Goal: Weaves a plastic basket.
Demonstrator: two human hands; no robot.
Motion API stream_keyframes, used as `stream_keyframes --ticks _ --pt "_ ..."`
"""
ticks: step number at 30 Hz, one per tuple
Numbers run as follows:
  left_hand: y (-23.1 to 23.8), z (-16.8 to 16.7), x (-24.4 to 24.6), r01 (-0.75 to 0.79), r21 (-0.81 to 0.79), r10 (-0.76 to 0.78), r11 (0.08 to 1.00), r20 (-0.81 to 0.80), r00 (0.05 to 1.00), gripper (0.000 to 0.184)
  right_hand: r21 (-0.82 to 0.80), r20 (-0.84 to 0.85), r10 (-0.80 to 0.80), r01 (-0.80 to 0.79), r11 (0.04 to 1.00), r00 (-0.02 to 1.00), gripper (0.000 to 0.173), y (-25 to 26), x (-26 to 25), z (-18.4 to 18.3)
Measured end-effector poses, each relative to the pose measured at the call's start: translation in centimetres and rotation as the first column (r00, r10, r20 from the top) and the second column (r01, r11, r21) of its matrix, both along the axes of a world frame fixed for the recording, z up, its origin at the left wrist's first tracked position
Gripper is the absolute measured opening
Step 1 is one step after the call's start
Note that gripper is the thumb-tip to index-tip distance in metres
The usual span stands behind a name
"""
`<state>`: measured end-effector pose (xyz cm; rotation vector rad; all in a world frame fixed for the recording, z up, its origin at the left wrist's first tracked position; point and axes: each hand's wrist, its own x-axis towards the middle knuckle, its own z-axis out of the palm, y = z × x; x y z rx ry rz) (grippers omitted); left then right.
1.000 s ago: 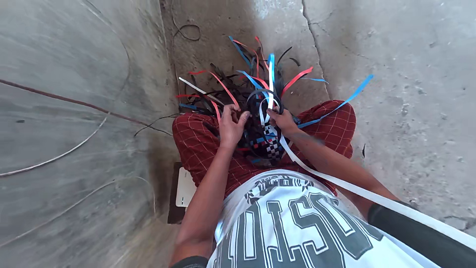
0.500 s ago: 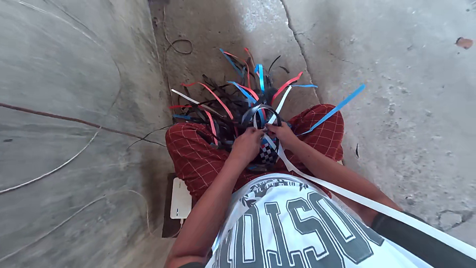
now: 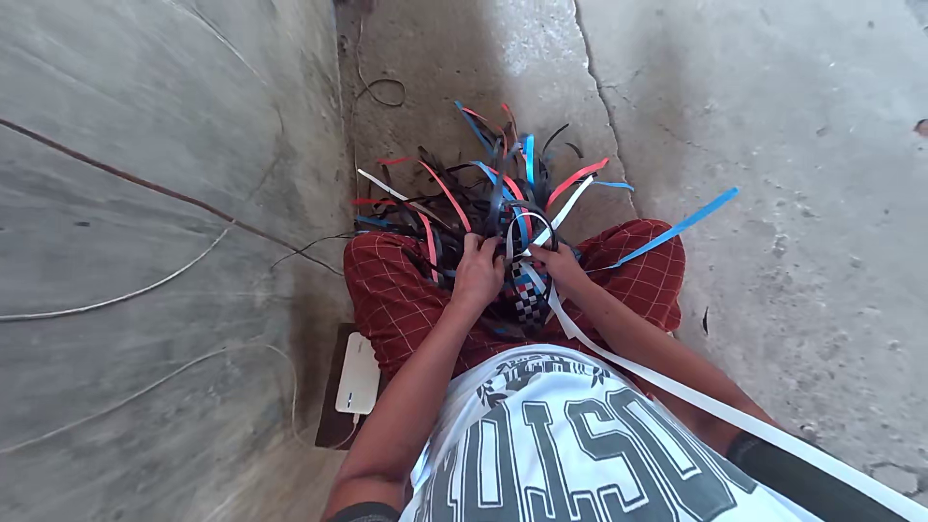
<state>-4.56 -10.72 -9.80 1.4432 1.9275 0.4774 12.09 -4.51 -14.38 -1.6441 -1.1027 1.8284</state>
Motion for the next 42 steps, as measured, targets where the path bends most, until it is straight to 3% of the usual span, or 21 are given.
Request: stream_keyframes --ticks 6,9,15,18,23,27,30,33,39,42 --pt "-0.2 -1.2 -0.6 -0.165 0.172 0.144 0.971 0.126 0.981 0.056 -0.010 -0.002 -0.024 0.024 1.000 1.000 0.026 0.4 -0.7 0.0" --pt "0.0 -1.2 -1.0 -0.159 0.155 0.134 0.975 0.160 0.978 0.066 0.006 0.003 -0.003 0.003 1.000 1.000 0.026 0.4 -0.9 -0.5" --pt "-1.5 -0.2 0.3 0.039 0.242 -0.093 0.970 0.215 0.972 0.035 0.034 0.022 -0.036 0.036 0.999 0.999 0.026 0.1 -0.5 -0.2" --pt "-1.3 0.2 1.1 0.182 0.151 -0.212 0.972 0.218 0.953 0.032 0.055 0.038 -0.039 0.037 0.998 0.999 0.023 -0.1 -0.8 0.4" --pt "2.8 -0.8 1.2 0.167 -0.278 -0.140 0.946 0.114 0.984 0.041 0.119 -0.025 -0.023 0.026 0.993 0.999 0.019 -0.2 -0.6 -1.2" --pt "5.8 -0.8 1.0 0.402 -0.364 -0.424 0.840 0.023 0.906 0.031 0.075 0.008 -0.019 0.018 0.997 1.000 0.026 -0.4 -0.4 -1.0" --pt "6.5 -0.3 1.1 0.428 -0.484 -0.489 0.763 0.001 0.872 0.029 0.054 0.020 0.012 -0.013 0.998 1.000 0.021 -1.0 -0.3 -0.6" --pt "6.8 -1.8 0.8 0.461 -0.493 -0.517 0.737 0.028 0.856 0.033 0.086 0.027 0.086 -0.088 0.992 0.996 0.014 -1.1 0.1 0.6" --pt "5.8 -4.8 0.8 0.354 -0.454 -0.383 0.818 0.028 0.923 0.036 0.206 0.092 0.157 -0.173 0.963 0.983 0.027 -1.0 1.5 2.5" --pt "5.5 -5.2 0.7 0.370 -0.404 -0.366 0.837 0.090 0.926 0.037 -0.012 0.235 0.322 -0.328 0.945 0.917 0.038 -1.4 2.9 0.1"
